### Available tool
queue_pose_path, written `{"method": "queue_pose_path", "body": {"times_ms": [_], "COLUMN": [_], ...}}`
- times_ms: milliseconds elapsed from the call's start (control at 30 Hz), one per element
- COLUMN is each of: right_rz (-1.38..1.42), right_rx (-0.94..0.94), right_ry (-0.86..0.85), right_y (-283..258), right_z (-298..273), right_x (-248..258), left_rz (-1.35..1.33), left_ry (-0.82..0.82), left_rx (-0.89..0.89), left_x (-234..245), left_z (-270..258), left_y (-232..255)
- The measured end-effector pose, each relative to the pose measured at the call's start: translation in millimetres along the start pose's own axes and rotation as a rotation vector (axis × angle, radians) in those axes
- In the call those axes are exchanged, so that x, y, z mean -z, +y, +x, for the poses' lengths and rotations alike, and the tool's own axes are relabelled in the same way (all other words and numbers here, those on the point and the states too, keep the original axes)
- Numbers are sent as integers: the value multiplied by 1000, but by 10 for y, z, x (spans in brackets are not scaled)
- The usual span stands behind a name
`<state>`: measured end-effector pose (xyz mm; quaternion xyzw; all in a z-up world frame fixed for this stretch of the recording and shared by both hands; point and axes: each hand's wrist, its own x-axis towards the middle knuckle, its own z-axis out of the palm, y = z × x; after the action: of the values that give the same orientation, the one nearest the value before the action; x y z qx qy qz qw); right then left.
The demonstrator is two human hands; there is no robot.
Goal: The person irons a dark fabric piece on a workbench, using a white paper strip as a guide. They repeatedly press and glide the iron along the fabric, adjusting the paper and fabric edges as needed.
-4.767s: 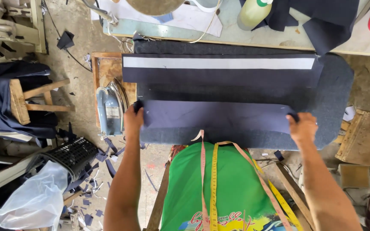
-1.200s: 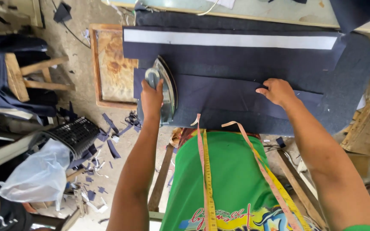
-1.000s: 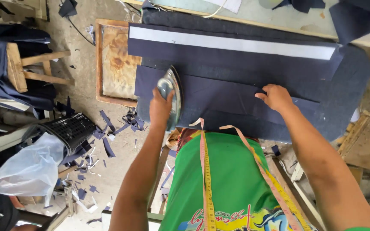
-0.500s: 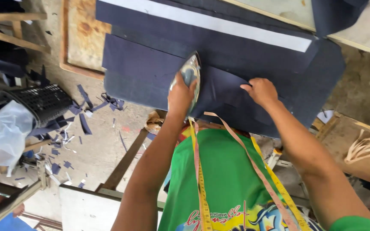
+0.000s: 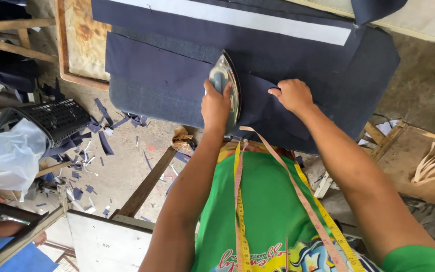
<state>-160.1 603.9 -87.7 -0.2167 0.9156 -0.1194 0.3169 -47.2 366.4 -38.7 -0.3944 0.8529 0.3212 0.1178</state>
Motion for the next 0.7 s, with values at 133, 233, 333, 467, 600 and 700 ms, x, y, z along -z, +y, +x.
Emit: {"method": "queue_pose_path", "body": {"times_ms": [133, 233, 333, 467, 600, 700], "right_rz": [-2, 2, 0, 8, 78, 253], "right_rx": [5, -17, -60, -108, -174, -224], "right_ry": [6, 6, -19, -31, -36, -15], "right_y": [24, 86, 289, 731, 1068, 1107], "right_z": [30, -46, -191, -497, -770, -839], "right_x": [0, 125, 238, 336, 305, 261], "left_rz": [-13, -16, -15, -35, -13, -2], "left_ry": [68, 29, 16, 107, 139, 126], "left_rx": [-26, -21, -15, -30, -37, -55], "left_x": [-73, -98, -89, -122, -98, -140], "left_z": [4, -219, -240, 68, 67, -150], "left_y": [-43, -98, -67, 61, 111, -56]}}
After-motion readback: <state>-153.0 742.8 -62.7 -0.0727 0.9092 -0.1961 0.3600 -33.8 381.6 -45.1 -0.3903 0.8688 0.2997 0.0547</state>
